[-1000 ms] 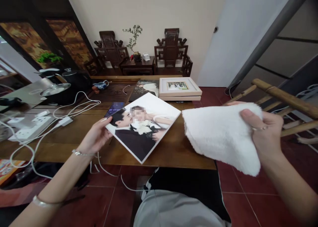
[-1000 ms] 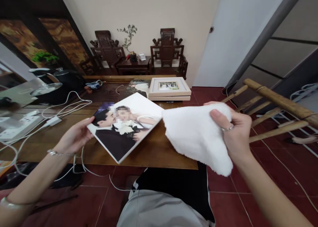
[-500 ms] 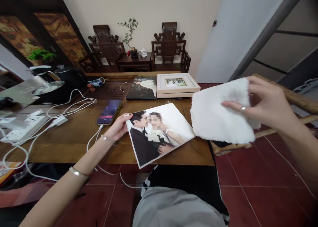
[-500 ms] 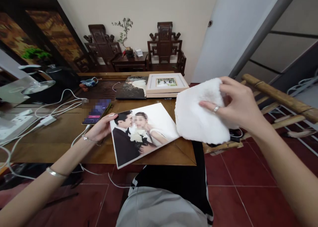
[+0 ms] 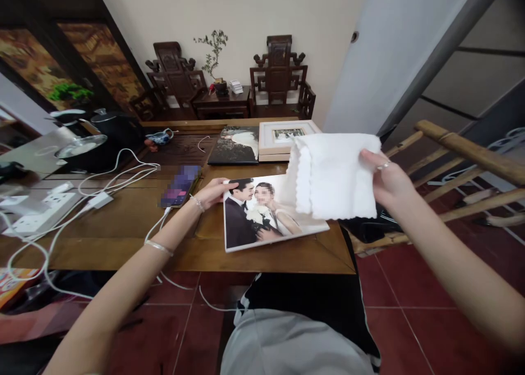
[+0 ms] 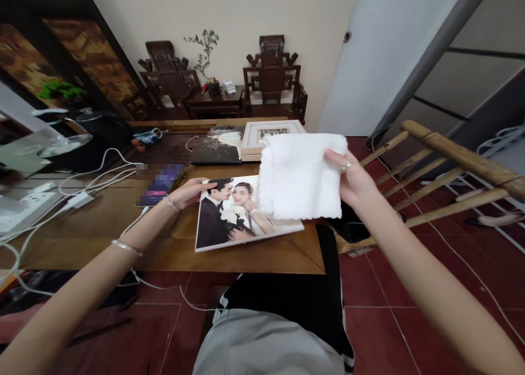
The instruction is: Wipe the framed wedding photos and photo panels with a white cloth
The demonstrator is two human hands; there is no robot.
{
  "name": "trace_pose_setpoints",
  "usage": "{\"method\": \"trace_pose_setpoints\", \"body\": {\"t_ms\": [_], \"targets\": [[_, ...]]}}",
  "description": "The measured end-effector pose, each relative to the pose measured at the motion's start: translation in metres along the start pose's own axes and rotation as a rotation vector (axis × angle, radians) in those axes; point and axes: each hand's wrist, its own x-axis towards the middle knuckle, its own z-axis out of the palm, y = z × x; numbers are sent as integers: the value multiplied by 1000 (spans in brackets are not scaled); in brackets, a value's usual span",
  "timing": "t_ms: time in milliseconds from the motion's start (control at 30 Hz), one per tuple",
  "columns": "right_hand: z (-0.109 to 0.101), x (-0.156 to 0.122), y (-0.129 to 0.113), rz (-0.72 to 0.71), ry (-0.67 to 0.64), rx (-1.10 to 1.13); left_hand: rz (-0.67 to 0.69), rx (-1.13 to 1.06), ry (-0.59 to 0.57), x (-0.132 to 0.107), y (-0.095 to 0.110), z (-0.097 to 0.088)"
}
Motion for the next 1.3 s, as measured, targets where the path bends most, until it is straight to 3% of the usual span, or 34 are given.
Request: {"method": "trace_pose_setpoints", "body": {"t_ms": [133, 300, 333, 433, 567, 700, 900, 1067, 1200, 1300], "targets": [[6, -1, 22, 98, -44, -34, 117, 309, 86, 15, 5, 5], [14, 1, 41, 138, -97, 5, 507, 767, 250, 8, 20, 22], [16, 2, 43, 147, -106, 19, 664, 785, 239, 2, 24, 29], [22, 1, 48, 152, -135, 14, 1072, 731, 4, -23, 41, 54], [30, -4, 49, 150, -145, 15, 1312, 682, -125, -42, 60, 79], [34, -10, 46, 227, -103, 114, 1365, 801, -301, -42, 67, 84], [38, -17, 43, 240, -86, 151, 1399, 826, -181, -38, 62, 89], [36, -18, 43, 248, -177, 117, 1417, 689, -263, -33, 63, 94], [35, -20, 38, 261, -271, 68, 1306, 552, -410, -38, 71, 90], [37, -21, 32, 255, -213, 68, 1182, 526, -470, -43, 76, 85]]}}
